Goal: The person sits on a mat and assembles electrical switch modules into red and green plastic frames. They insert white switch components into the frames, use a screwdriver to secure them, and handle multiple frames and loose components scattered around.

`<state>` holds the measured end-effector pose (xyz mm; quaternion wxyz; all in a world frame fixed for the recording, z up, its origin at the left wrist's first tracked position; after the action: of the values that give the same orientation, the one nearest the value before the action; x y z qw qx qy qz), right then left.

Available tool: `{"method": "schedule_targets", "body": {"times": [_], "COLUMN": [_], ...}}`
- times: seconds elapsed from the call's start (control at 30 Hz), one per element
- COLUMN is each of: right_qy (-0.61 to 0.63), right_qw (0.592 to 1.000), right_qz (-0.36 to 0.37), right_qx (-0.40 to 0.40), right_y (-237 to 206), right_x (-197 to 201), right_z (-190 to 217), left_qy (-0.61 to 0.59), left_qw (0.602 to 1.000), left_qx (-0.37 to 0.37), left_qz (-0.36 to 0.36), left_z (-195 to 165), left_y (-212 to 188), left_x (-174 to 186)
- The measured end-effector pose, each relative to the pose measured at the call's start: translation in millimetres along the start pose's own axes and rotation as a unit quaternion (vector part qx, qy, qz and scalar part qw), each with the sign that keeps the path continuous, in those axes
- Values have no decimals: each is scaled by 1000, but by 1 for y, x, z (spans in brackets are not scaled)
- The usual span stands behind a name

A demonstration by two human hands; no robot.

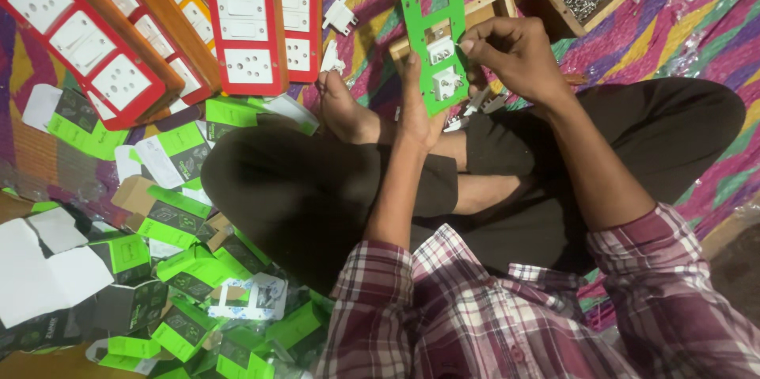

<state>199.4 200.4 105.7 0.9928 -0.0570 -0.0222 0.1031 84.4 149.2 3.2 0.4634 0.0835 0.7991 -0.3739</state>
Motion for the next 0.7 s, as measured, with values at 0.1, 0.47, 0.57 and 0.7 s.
{"method": "schedule_targets", "body": {"times": [0.1,0.47,0.57,0.7], "right_qy": [-9,-286,-321,-324], "right_qw": [1000,921,897,904], "right_qz": [-7,-32,-23,-25], "right_qx": [18,262,304,278], "right_y": [1,-13,-15,-14], "right_x": [0,-11,-11,-2], "right_z": [3,32,35,28], "left_qy": [10,-4,-25,-12], "left_qw": [1000,999,999,1000], "left_qx": [-4,-34,-31,-24], "left_qz": [0,-14,-8,5], "left_z": [0,-7,-7,-7], "left_y": [1,0,-1,-2], "left_x": [0,2,0,-4]}}
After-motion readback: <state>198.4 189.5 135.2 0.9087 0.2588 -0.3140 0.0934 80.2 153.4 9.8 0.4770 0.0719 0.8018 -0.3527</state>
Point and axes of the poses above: each hand's wrist, its own y-axis towards the middle knuckle, its own x-axis out of the back of the hand, z = x × y, the point moved 10 cm from there along y, towards the middle knuckle, and after that the axes turned 11 degrees about x, right-handed, at the moved point
